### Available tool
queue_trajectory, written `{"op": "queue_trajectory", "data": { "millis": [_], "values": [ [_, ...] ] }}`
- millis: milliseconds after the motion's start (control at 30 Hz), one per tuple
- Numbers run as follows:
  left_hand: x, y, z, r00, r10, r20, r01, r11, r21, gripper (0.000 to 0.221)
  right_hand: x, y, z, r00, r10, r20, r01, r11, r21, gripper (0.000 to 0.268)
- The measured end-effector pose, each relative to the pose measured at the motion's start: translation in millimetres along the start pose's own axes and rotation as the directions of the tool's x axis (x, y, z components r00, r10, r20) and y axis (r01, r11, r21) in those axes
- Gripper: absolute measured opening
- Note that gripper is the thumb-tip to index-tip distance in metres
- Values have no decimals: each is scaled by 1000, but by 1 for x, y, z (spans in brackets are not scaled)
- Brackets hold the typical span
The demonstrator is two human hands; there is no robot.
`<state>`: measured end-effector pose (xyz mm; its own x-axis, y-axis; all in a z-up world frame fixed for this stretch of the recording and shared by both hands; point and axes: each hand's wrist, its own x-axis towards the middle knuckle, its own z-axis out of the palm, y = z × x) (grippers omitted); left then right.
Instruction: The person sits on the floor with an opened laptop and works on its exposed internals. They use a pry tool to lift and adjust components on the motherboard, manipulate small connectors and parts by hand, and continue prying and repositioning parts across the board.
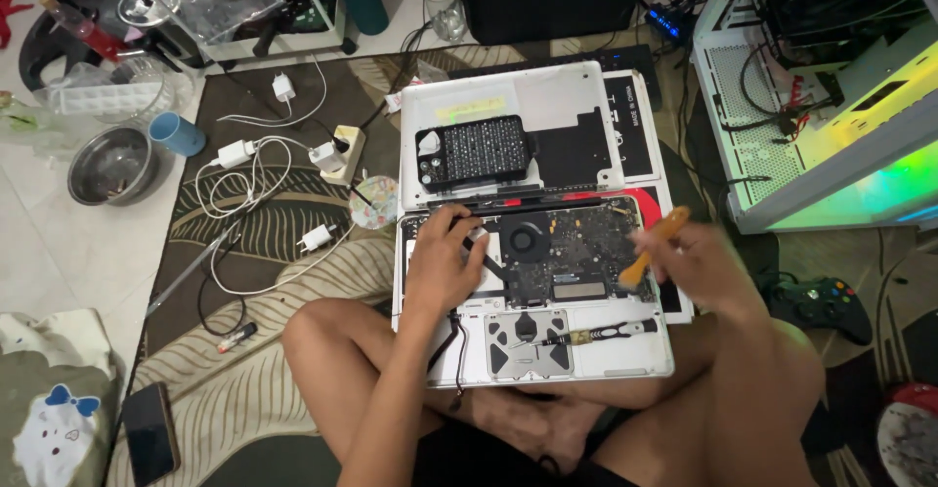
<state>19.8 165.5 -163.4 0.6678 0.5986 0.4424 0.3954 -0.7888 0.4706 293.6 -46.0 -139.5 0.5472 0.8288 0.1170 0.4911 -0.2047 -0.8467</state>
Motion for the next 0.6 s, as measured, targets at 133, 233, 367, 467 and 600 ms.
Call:
{"op": "queue_trajectory", "data": {
  "millis": [133,233,367,467,600],
  "values": [
    [-1,-1,1,1000,-4,10,4,1000,-11,25,2,-8,2,997,-66,27,67,998,-18,49],
    [-3,-5,3,1000,-5,6,5,1000,-15,25,2,-9,0,994,-103,21,103,995,-5,49],
    [-2,-6,4,1000,-2,12,2,1000,-11,26,2,-3,3,994,-106,21,104,993,58,48],
    [-1,-4,2,1000,-16,16,17,1000,-21,25,6,-6,4,993,-80,-91,81,997,11,40],
    [-4,-8,6,1000,-14,7,14,1000,-15,26,3,-3,5,998,-62,7,61,994,92,43]
  ]
}}
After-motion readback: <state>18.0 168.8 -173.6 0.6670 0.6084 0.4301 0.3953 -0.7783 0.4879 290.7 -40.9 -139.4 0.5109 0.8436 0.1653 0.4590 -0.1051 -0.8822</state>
